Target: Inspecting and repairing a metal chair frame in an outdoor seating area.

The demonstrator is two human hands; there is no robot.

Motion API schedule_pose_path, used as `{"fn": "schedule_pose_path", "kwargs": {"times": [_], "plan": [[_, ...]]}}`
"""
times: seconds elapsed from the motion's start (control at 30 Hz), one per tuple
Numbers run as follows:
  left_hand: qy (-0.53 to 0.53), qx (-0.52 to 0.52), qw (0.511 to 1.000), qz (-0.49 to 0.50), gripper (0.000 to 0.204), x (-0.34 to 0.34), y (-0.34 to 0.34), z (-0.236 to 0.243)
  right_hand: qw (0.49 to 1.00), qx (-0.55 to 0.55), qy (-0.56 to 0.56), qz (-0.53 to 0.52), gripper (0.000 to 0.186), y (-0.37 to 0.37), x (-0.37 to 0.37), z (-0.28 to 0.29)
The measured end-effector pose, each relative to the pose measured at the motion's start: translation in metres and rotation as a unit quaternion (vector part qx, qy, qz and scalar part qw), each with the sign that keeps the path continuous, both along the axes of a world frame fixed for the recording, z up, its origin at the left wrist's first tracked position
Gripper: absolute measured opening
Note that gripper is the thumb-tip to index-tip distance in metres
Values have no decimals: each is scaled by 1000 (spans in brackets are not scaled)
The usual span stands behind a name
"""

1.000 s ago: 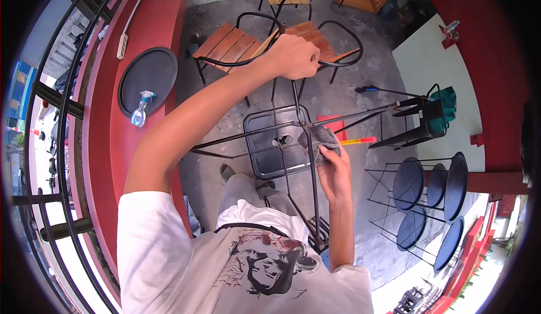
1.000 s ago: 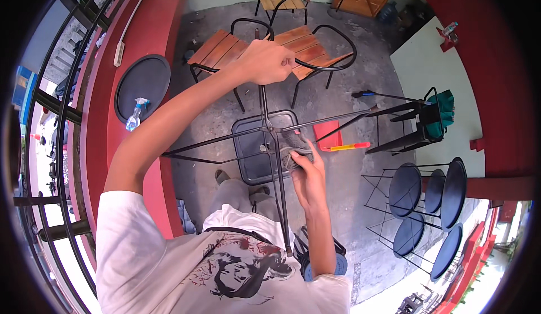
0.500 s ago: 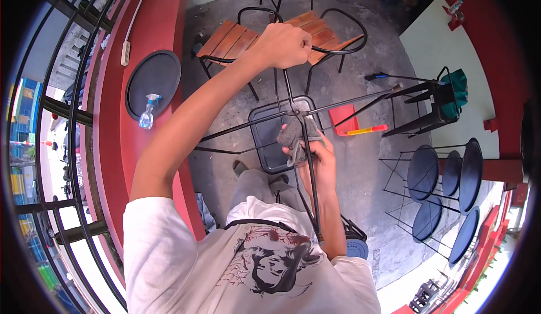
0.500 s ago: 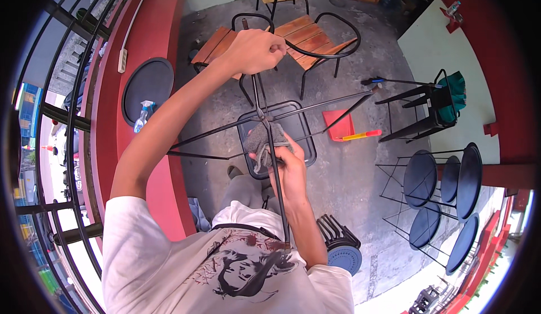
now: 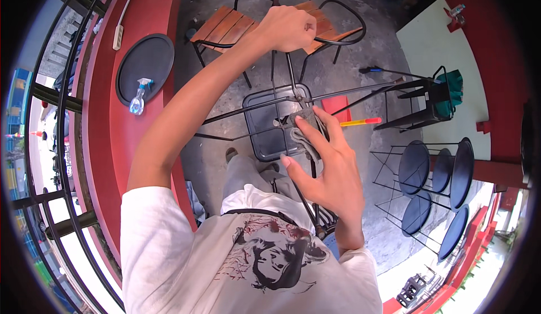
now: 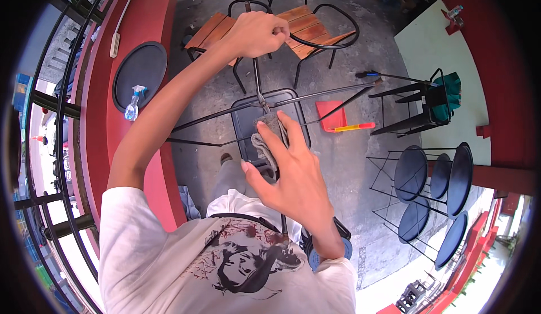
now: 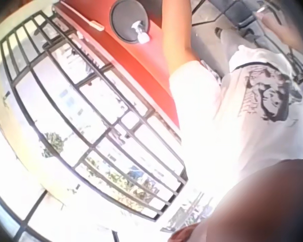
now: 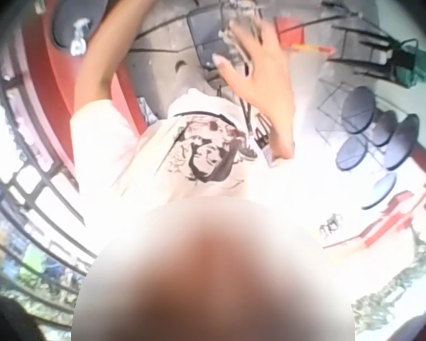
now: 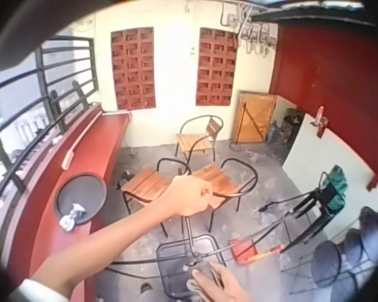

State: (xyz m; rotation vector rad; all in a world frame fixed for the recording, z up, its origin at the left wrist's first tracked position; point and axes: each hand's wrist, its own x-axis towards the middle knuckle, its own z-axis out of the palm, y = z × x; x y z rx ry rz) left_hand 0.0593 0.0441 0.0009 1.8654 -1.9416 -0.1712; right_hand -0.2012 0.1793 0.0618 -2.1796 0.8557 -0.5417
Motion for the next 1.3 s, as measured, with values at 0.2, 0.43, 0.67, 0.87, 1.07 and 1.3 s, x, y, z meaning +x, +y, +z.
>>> {"fn": "schedule_pose_path", "kwargs": {"times": [0.2,0.43,0.67,0.87,1.07,1.3], "plan": [[-29,3,1000,5,28,0,-5,2,1000,17,9,5,40,-28,17,-12],[-51,8,999,1,31,1,-10,1,986,-54,140,-66,35,-1,18,-39],[-57,-18,998,-11,32,3,-8,-4,956,53,284,-52,24,56,-42,0],[-62,-6,998,-28,35,-10,-19,2,888,-67,435,-135,24,104,-34,13],[-73,-46,996,-27,36,-3,-23,-11,883,-111,432,-146,25,111,-37,7],[-47,-56,997,-15,38,-9,-20,-8,923,-37,-148,-354,47,114,-82,3]]}}
